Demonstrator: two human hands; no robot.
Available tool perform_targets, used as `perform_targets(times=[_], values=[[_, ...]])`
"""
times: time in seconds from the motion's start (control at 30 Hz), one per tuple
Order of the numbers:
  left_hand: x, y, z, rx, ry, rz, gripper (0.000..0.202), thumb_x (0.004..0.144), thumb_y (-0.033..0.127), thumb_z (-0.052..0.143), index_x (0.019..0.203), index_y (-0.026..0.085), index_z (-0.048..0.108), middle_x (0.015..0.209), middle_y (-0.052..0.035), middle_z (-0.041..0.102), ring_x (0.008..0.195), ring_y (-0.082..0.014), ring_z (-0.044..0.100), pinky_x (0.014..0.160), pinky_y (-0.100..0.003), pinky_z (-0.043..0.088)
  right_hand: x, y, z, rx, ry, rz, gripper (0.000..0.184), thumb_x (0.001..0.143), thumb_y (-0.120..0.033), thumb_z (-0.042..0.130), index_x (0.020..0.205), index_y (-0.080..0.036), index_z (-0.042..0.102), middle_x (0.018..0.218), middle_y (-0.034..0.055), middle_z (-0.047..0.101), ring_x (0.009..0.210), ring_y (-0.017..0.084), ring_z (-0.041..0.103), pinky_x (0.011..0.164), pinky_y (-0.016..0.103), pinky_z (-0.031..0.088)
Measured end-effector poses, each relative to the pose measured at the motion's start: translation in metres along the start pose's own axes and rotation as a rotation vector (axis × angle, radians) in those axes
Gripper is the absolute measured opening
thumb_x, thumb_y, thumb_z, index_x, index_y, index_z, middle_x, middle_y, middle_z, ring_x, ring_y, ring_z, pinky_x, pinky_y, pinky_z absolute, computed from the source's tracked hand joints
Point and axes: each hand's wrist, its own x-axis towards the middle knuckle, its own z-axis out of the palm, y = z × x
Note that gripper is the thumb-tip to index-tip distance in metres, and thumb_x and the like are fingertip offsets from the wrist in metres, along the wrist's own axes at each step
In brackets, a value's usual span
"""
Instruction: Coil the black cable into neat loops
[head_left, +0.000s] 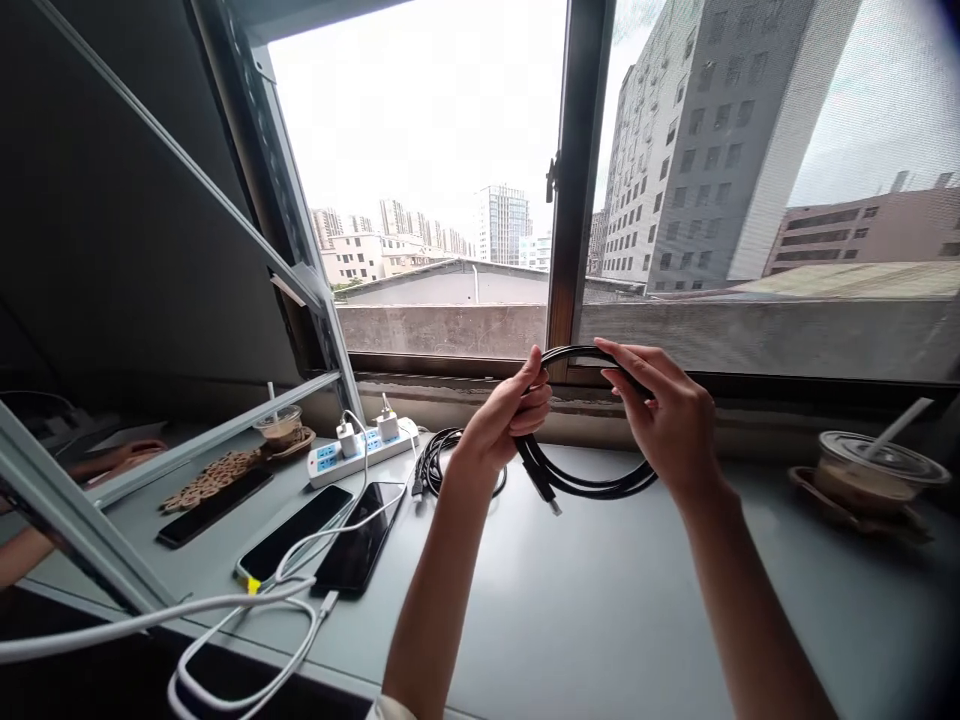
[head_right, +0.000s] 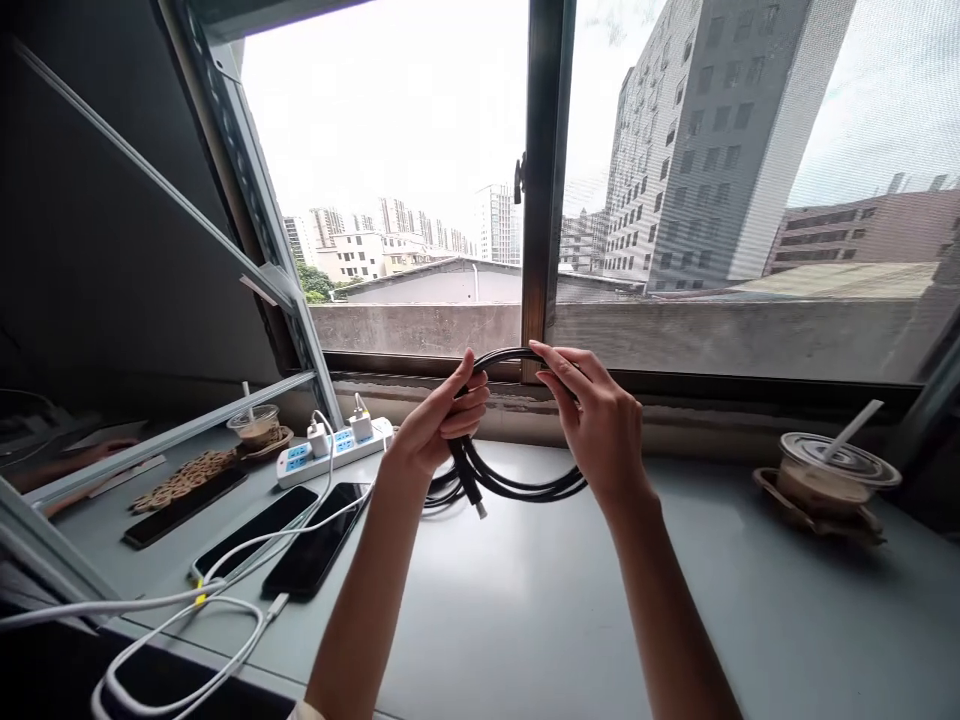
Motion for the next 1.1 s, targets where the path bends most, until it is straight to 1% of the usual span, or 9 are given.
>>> perform_targets(times=[0.17, 0.27, 0.37, 0.47, 0.6, 0.77, 0.87, 1.0, 1.1], values=[[-0.004, -0.025, 0.001, 0.101, 0.234, 0.012, 0.025, 0.066, 0.017, 0.074, 0.082, 0.01, 0.055, 0.058, 0.0043, 0.05, 0.05, -0.0051, 0.051, 0.05, -0.015, 0.042, -0.02, 0.029, 0.026, 0.111, -0.049, 0.212, 0.031, 0.087, -0.033, 0.051, 0.114, -0.024, 0.064, 0.099, 0.0046, 0.068, 0.088, 0.018, 0.064, 0.08, 0.029, 0.048], [-0.011, -0.05, -0.009, 0.271, 0.391, 0.032, 0.051, 0.066, 0.015, 0.072, 0.11, 0.01, 0.049, 0.08, -0.0036, 0.06, 0.07, -0.0123, 0.061, 0.07, -0.025, 0.048, -0.045, 0.056, 0.042, 0.089, -0.053, 0.383, 0.036, 0.087, -0.035, 0.047, 0.114, -0.018, 0.064, 0.102, 0.0083, 0.068, 0.095, 0.021, 0.062, 0.087, 0.035, 0.046], [-0.021, -0.076, -0.023, 0.497, 0.507, 0.03, 0.073, 0.069, 0.015, 0.068, 0.132, 0.014, 0.029, 0.114, -0.015, 0.052, 0.091, -0.0173, 0.06, 0.075, -0.028, 0.047, -0.079, 0.083, 0.054, -0.001, -0.083, 0.504, 0.041, 0.089, -0.036, 0.041, 0.117, -0.013, 0.061, 0.105, 0.0127, 0.066, 0.098, 0.023, 0.06, 0.088, 0.039, 0.046], [-0.025, -0.095, -0.038, 0.741, 0.486, -0.004, 0.069, 0.075, 0.018, 0.058, 0.134, 0.011, 0.023, 0.125, -0.0216, 0.042, 0.103, -0.0234, 0.056, 0.08, -0.034, 0.047, -0.115, 0.104, 0.065, -0.079, -0.217, 0.601, 0.037, 0.09, -0.035, 0.044, 0.113, -0.012, 0.061, 0.091, 0.0096, 0.067, 0.083, 0.018, 0.063, 0.079, 0.037, 0.05], [-0.021, -0.108, -0.046, 0.947, 0.444, 0.082, 0.053, 0.073, 0.015, 0.056, 0.123, 0.014, 0.039, 0.123, -0.0171, 0.041, 0.115, -0.0267, 0.045, 0.094, -0.041, 0.038, -0.154, 0.117, 0.079, -0.184, -0.367, 0.667, 0.033, 0.089, -0.039, 0.051, 0.109, -0.015, 0.058, 0.104, 0.0075, 0.062, 0.09, 0.016, 0.06, 0.081, 0.038, 0.049], [-0.032, -0.105, -0.041, 1.033, 0.354, 0.141, 0.036, 0.079, 0.021, 0.051, 0.114, 0.019, 0.047, 0.113, -0.0104, 0.047, 0.088, -0.0196, 0.057, 0.083, -0.038, 0.045, -0.164, 0.11, 0.08, -0.274, -0.443, 0.62, 0.044, 0.086, -0.04, 0.048, 0.123, -0.019, 0.054, 0.127, 0.014, 0.05, 0.12, 0.029, 0.044, 0.098, 0.049, 0.035], [-0.066, -0.098, -0.035, 1.087, 0.308, 0.238, 0.034, 0.084, 0.021, 0.046, 0.118, 0.021, 0.043, 0.113, -0.0096, 0.05, 0.084, -0.0167, 0.058, 0.081, -0.036, 0.046, -0.157, 0.098, 0.076, -0.253, -0.478, 0.51, 0.048, 0.086, -0.044, 0.041, 0.126, -0.021, 0.052, 0.132, 0.0114, 0.047, 0.126, 0.028, 0.038, 0.102, 0.047, 0.03], [-0.139, -0.099, -0.031, 1.25, 0.181, 0.384, 0.027, 0.082, 0.014, 0.047, 0.108, 0.025, 0.05, 0.116, -0.0095, 0.052, 0.089, -0.0158, 0.059, 0.081, -0.031, 0.049, -0.157, 0.084, 0.076, -0.166, -0.569, 0.371, 0.043, 0.085, -0.046, 0.04, 0.118, -0.023, 0.057, 0.125, 0.0077, 0.054, 0.119, 0.024, 0.046, 0.1, 0.042, 0.034], [-0.201, -0.104, -0.041, 1.425, 0.296, 0.643, 0.027, 0.074, 0.007, 0.047, 0.091, 0.026, 0.056, 0.108, -0.0081, 0.057, 0.084, -0.0174, 0.06, 0.069, -0.029, 0.053, -0.164, 0.08, 0.08, -0.125, -0.617, 0.321, 0.039, 0.086, -0.044, 0.04, 0.111, -0.023, 0.061, 0.118, 0.0072, 0.058, 0.113, 0.023, 0.05, 0.099, 0.042, 0.032]])
